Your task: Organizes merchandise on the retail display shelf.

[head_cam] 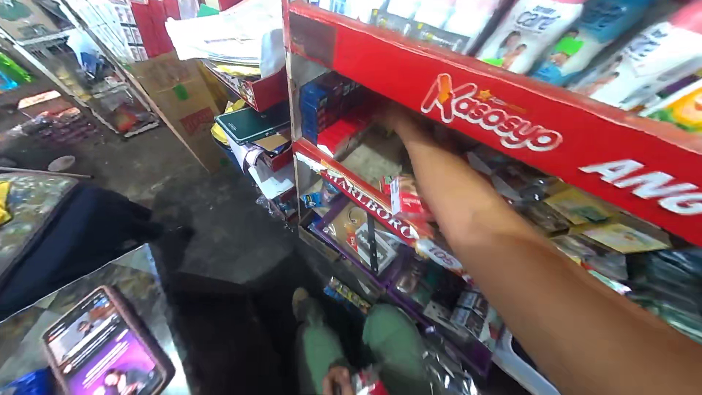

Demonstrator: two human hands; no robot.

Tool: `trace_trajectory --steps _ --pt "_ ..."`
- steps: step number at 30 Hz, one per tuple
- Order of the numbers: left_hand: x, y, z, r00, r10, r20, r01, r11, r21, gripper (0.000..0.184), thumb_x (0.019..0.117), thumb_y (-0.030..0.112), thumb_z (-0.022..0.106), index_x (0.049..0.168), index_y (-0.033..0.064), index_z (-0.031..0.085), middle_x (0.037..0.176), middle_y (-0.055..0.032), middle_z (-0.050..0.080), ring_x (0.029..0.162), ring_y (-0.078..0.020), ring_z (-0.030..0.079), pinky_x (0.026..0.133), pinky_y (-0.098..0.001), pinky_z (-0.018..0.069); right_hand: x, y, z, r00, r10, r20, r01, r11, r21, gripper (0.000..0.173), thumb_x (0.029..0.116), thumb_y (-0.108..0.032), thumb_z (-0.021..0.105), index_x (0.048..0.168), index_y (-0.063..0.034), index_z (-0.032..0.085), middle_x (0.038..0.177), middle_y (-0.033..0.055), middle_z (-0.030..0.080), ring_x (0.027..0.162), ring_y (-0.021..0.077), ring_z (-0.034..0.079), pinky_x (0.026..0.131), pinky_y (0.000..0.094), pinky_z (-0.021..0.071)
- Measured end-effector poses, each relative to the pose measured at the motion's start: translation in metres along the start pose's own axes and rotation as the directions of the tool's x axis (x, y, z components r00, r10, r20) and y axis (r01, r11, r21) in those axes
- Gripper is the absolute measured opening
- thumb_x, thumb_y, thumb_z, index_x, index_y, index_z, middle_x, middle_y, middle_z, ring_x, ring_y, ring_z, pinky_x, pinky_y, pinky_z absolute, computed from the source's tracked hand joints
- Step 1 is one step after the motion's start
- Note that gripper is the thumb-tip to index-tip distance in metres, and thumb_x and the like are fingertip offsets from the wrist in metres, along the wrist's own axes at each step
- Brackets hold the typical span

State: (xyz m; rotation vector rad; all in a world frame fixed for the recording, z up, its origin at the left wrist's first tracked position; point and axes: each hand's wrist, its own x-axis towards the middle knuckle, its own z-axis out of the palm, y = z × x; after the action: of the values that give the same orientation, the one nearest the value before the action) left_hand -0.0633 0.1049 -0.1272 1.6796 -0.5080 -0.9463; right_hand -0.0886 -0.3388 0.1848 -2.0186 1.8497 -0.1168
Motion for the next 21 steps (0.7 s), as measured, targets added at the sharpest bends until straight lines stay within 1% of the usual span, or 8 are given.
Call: trace_trajectory --steps 3,5,6,8,9,13,16,21 --pt "-0.006 0.024 0.018 0.999 0.028 0.042 -0.028 1.0 -0.006 0.021 0.0989 0.007 0.058 0.108 -0.011 0.064 0.091 -0.0128 0.066 0.084 -0.0095 0.062 0.081 -0.0274 0.0539 -0.005 0.026 0.044 0.937 -0.236 -0.256 0.276 0.952 0.134 0.059 0.0982 -0.026 0.068 0.144 0.0068 0.049 0.143 0.0306 0.054 0.135 0.0448 0.051 0.113 0.0621 0.0376" --pt "-0.008 0.046 0.029 0.99 0.116 0.084 -0.111 0.992 -0.065 0.024 0.1 0.011 0.056 0.109 -0.0091 0.064 0.093 -0.0115 0.067 0.086 -0.0093 0.064 0.082 -0.0274 0.0544 -0.087 0.036 0.064 0.861 -0.507 -0.028 0.504 0.847 0.167 0.048 0.0943 -0.028 0.074 0.125 0.0072 0.063 0.124 0.0298 0.063 0.115 0.0436 0.063 0.099 0.0614 0.0504" --pt "-0.009 0.058 0.031 0.98 0.167 0.107 -0.154 0.981 -0.12 0.026 0.1013 0.013 0.053 0.11 -0.0093 0.063 0.095 -0.0108 0.066 0.088 -0.0083 0.063 0.084 -0.0268 0.0541 -0.14 0.049 0.081 0.752 -0.637 0.17 0.591 0.765 0.255 0.048 0.0893 -0.03 0.08 0.121 0.0047 0.068 0.117 0.0266 0.067 0.109 0.0398 0.066 0.097 0.0588 0.0525" --pt "-0.013 0.085 0.032 0.965 0.243 0.102 -0.214 0.948 -0.236 0.032 0.1039 0.019 0.047 0.112 -0.009 0.06 0.095 -0.0061 0.065 0.088 -0.0037 0.063 0.084 -0.0238 0.0548 -0.227 0.089 0.114 0.447 -0.706 0.549 0.598 0.692 0.404 0.066 0.0832 -0.031 0.086 0.135 0.0014 0.061 0.125 0.0263 0.065 0.116 0.0405 0.063 0.102 0.0613 0.0461" --pt "-0.016 0.099 0.031 0.965 0.245 0.092 -0.212 0.937 -0.279 0.031 0.1061 0.018 0.043 0.114 -0.0093 0.057 0.093 -0.0045 0.064 0.086 -0.0032 0.064 0.082 -0.024 0.056 -0.256 0.11 0.122 0.377 -0.699 0.608 0.584 0.689 0.43 0.075 0.0816 -0.029 0.087 0.142 0.0011 0.056 0.129 0.028 0.063 0.119 0.0426 0.06 0.104 0.0618 0.0441" --pt "-0.032 0.137 0.032 0.972 0.108 0.209 -0.027 0.934 -0.356 0.033 0.1075 0.021 0.043 0.125 -0.0068 0.049 0.096 -0.0063 0.067 0.081 -0.0073 0.067 0.073 -0.0263 0.0587 -0.314 0.168 0.122 0.651 -0.696 0.302 0.517 0.698 0.494 0.049 0.0926 -0.026 0.074 0.133 -0.0005 0.063 0.125 0.022 0.064 0.108 0.0276 0.063 0.093 0.0417 0.0524" --pt "-0.038 0.147 0.04 0.894 0.094 0.437 0.09 0.92 -0.382 0.054 0.0969 0.026 0.061 0.136 -0.0069 0.043 0.102 -0.0092 0.068 0.086 -0.0109 0.069 0.078 -0.03 0.0601 -0.327 0.181 0.115 0.853 -0.514 0.089 0.358 0.701 0.617 0.057 0.0868 -0.02 0.079 0.134 0.0029 0.058 0.123 0.0181 0.066 0.097 0.0166 0.066 0.085 0.0326 0.0564" --pt "-0.028 0.171 0.05 0.889 0.164 0.427 0.046 0.897 -0.441 0.052 0.0891 0.026 0.073 0.127 0.0015 0.048 0.094 -0.0035 0.069 0.083 -0.0101 0.07 0.078 -0.0307 0.0608 -0.312 0.199 0.11 0.86 -0.504 -0.081 0.352 0.47 0.809 0.044 0.0975 -0.013 0.061 0.139 0.0002 0.056 0.125 0.0066 0.068 0.101 0.0044 0.068 0.088 0.0227 0.0585"
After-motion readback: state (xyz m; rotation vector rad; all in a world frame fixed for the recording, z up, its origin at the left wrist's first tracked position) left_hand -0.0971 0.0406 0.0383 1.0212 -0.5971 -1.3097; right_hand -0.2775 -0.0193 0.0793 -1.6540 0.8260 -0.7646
